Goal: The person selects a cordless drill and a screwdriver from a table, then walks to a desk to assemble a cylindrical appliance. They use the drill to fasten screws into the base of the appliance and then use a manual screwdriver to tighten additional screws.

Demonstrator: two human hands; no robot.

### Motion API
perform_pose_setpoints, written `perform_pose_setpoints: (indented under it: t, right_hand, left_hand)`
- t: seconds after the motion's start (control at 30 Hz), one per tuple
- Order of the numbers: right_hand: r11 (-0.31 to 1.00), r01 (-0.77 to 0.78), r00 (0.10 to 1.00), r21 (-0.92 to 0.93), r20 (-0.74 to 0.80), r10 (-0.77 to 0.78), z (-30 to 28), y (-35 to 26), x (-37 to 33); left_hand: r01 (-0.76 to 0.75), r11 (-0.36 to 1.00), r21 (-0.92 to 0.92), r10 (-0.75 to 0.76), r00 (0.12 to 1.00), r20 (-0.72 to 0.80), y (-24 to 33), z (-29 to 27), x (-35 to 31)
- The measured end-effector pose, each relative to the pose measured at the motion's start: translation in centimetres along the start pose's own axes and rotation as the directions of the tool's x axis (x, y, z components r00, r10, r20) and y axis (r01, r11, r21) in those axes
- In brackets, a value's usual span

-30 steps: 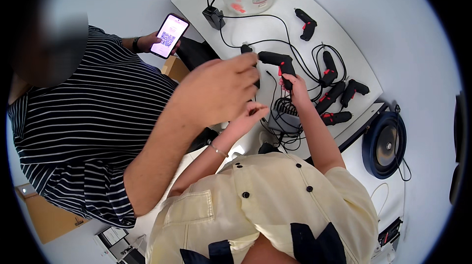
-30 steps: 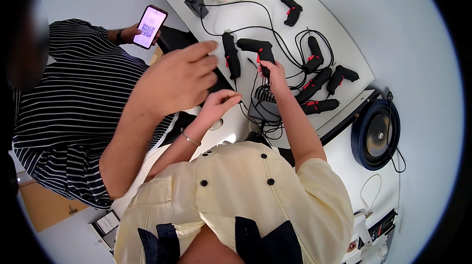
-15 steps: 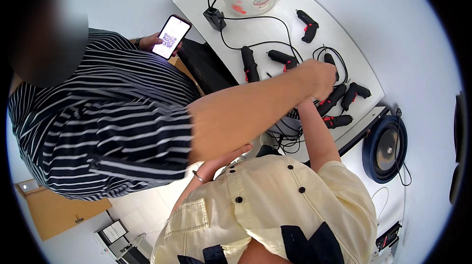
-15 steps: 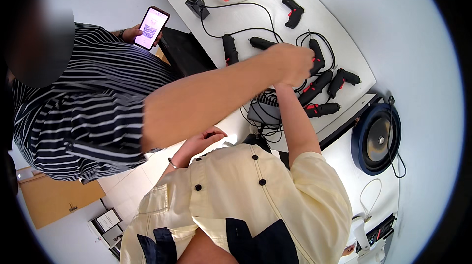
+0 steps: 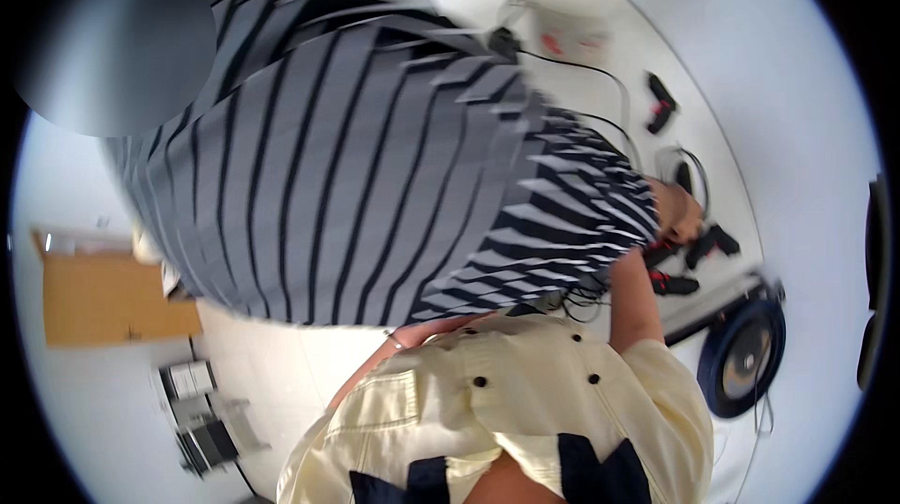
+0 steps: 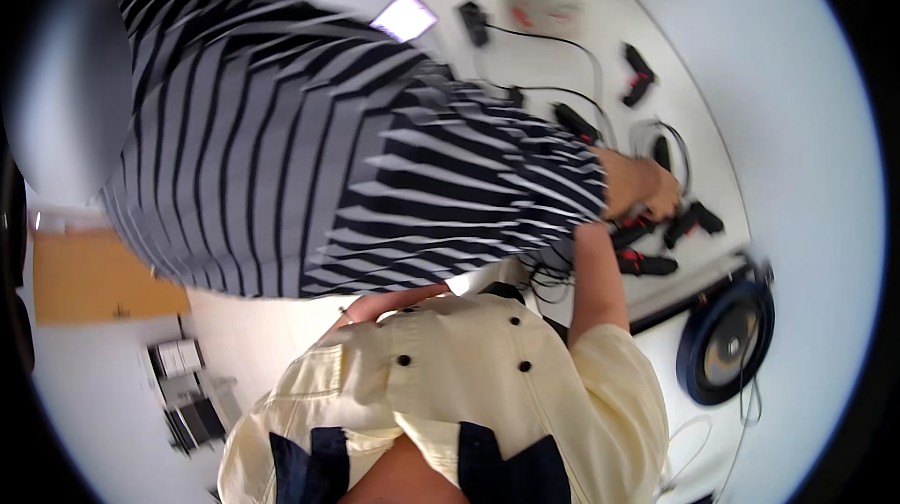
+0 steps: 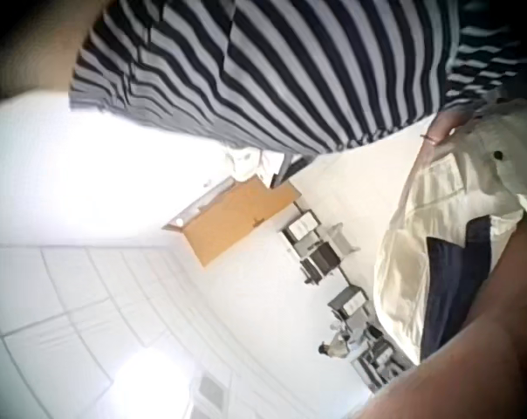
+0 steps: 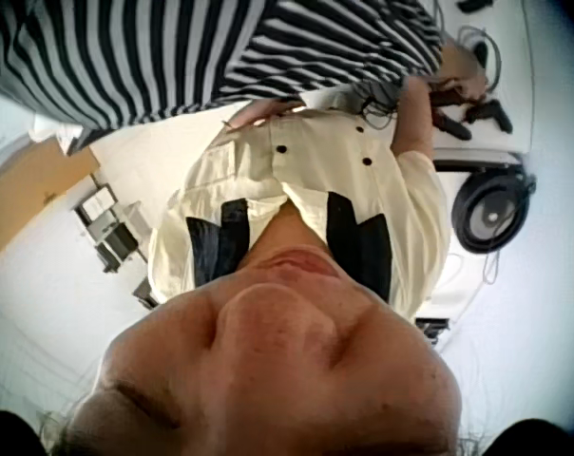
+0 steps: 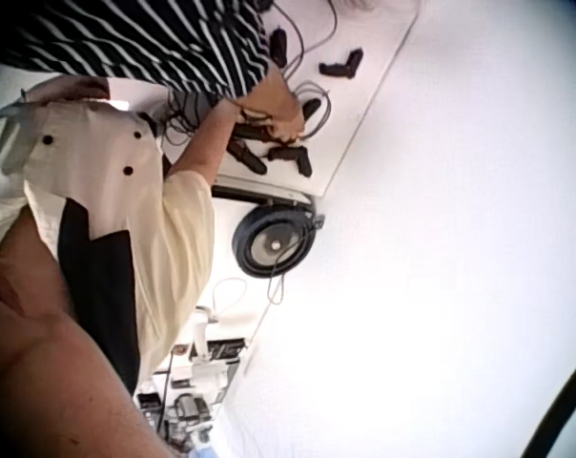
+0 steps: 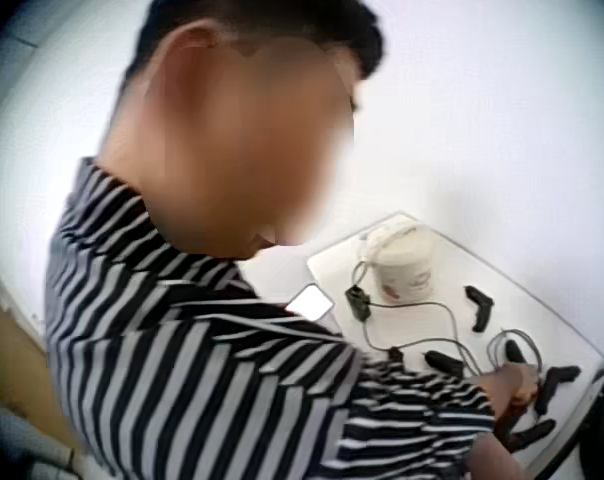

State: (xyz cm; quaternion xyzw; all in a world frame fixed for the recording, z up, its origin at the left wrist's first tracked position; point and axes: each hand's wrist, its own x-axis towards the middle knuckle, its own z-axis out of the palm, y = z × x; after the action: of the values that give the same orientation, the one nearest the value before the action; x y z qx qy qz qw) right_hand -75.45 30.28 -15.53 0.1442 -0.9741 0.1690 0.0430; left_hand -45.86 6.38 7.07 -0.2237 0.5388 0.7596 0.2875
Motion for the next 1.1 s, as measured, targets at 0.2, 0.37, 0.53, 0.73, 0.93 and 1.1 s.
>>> perform_pose_setpoints:
  t: [0.2,0.37,0.53,0.73,0.93,1.1]
  right_hand:
    - [0.983,0.103,0.994,-0.15,0.038,-0.099,-0.1,-0.8,-1.8]
    - [0.921,0.23,0.972,-0.313,0.032,-0.231,-1.9,-3.3,-6.1]
    - [0.817,0.38,0.922,-0.433,0.113,-0.369,-4.5,-8.4,-14.3]
    - [0.804,0.58,0.498,-0.132,0.838,-0.222,-2.6,-18.7,-23.9]
    - [0.77,0.589,0.396,0.247,0.742,-0.541,-3.7,-42.1,-29.8]
    - [0.578,0.739,0.256,0.347,0.648,-0.717,0.1,-55.9,-33.8]
  left_hand:
    - [-0.199,0.778,0.595,0.22,0.975,0.038,-6.0,-4.5,1.2]
    - [-0.268,0.732,0.626,0.323,0.946,0.026,-10.9,-8.7,-1.6]
    - [-0.335,0.74,0.583,0.508,0.847,-0.159,-17.3,-13.6,-7.1]
    - [-0.343,0.925,0.162,0.378,0.797,-0.471,-21.4,-20.4,-16.1]
    - [-0.611,0.698,-0.375,0.112,0.609,-0.785,-26.3,-25.1,-26.8]
    - [-0.808,0.424,-0.409,-0.063,0.424,-0.904,-31.2,-28.0,-32.5]
